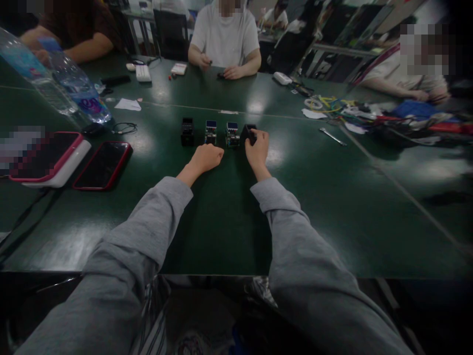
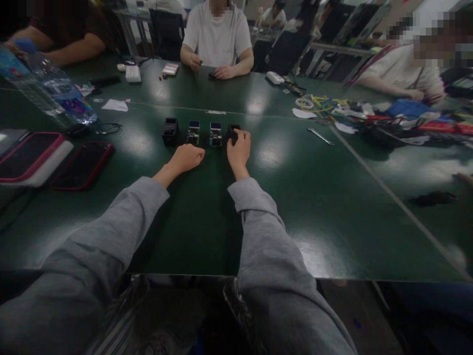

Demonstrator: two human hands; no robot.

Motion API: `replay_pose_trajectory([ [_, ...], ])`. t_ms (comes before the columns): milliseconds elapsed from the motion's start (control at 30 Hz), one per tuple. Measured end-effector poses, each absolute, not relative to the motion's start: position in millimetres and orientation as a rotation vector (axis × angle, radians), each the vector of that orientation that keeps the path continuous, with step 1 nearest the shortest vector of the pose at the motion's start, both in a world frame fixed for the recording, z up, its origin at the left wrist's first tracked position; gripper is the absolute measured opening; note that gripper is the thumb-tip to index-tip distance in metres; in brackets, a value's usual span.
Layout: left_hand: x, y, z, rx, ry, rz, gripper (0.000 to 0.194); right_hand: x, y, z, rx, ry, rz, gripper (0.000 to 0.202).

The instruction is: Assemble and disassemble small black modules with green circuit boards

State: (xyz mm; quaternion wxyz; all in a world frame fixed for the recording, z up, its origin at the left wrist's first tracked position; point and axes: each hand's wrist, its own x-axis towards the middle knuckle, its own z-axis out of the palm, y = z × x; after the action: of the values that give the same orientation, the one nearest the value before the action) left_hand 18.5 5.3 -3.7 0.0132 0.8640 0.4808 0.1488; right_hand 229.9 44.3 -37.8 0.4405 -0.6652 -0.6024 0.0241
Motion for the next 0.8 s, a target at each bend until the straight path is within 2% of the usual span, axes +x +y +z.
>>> replay_pose_trajectory([
  [800, 18, 4, -2, 2.664, 1.510, 0.465, 0.037, 236, 55, -42, -1.742, -1.221, 0.137, 0.033],
])
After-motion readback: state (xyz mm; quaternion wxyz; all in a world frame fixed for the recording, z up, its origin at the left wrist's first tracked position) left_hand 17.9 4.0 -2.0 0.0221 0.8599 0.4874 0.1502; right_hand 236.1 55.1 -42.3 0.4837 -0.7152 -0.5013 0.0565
